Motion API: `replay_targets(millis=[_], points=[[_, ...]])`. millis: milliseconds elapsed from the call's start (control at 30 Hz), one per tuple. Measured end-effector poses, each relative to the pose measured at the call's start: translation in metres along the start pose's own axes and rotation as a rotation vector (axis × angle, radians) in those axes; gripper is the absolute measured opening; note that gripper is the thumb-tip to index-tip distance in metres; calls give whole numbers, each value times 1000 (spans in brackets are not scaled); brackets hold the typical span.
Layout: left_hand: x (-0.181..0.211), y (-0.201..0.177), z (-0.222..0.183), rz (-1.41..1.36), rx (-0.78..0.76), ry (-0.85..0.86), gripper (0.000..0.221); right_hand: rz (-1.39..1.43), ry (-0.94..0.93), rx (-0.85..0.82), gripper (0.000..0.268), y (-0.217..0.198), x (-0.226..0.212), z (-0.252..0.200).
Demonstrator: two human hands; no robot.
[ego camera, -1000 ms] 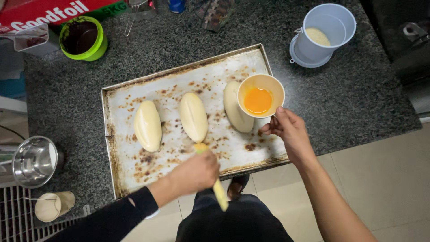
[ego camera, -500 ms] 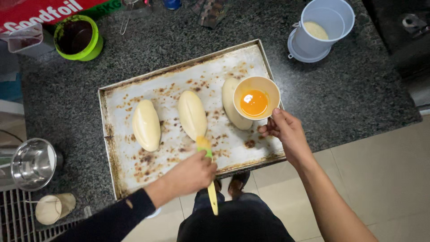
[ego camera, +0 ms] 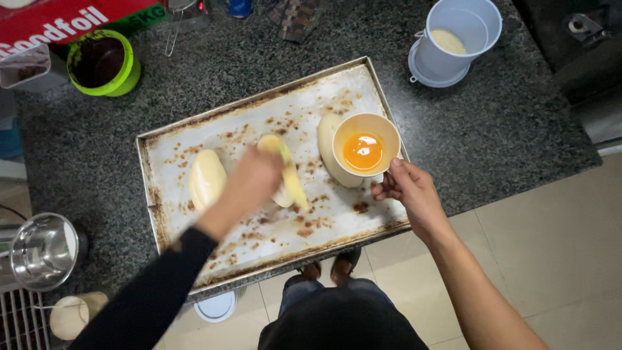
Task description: The person scores dough loaves using a blade, applies a liquid with a brush, and sprinkles sugar by hand onto the loaves on a tray before returning it to a rack.
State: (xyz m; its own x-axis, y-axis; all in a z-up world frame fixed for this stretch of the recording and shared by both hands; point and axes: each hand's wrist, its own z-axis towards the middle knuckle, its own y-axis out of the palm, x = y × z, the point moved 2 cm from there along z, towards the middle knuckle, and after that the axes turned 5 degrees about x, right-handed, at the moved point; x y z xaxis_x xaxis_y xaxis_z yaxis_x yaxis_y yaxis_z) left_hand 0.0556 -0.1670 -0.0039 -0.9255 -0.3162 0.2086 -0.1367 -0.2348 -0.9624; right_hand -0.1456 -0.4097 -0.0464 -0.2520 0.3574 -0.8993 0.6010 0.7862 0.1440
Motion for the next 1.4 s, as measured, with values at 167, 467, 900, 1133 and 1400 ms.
replay_targets(millis=[167,467,900,1133,1400], points=[[62,-11,-57,-73,-106,324,21,2,-5,7,41,3,1,3],[-23,4,44,163,33,72,7,-44,-6,28,40,4,-8,-9],[35,-7,11,80,-42,312,10,35,-18,-2,39,-3,4,-4],[52,23,16,410,-288,442,7,24,-16,-23,38,-6,4,-4],[67,-13,-18,-35,-237,225,11,4,14,-18,39,-10,7,-7]])
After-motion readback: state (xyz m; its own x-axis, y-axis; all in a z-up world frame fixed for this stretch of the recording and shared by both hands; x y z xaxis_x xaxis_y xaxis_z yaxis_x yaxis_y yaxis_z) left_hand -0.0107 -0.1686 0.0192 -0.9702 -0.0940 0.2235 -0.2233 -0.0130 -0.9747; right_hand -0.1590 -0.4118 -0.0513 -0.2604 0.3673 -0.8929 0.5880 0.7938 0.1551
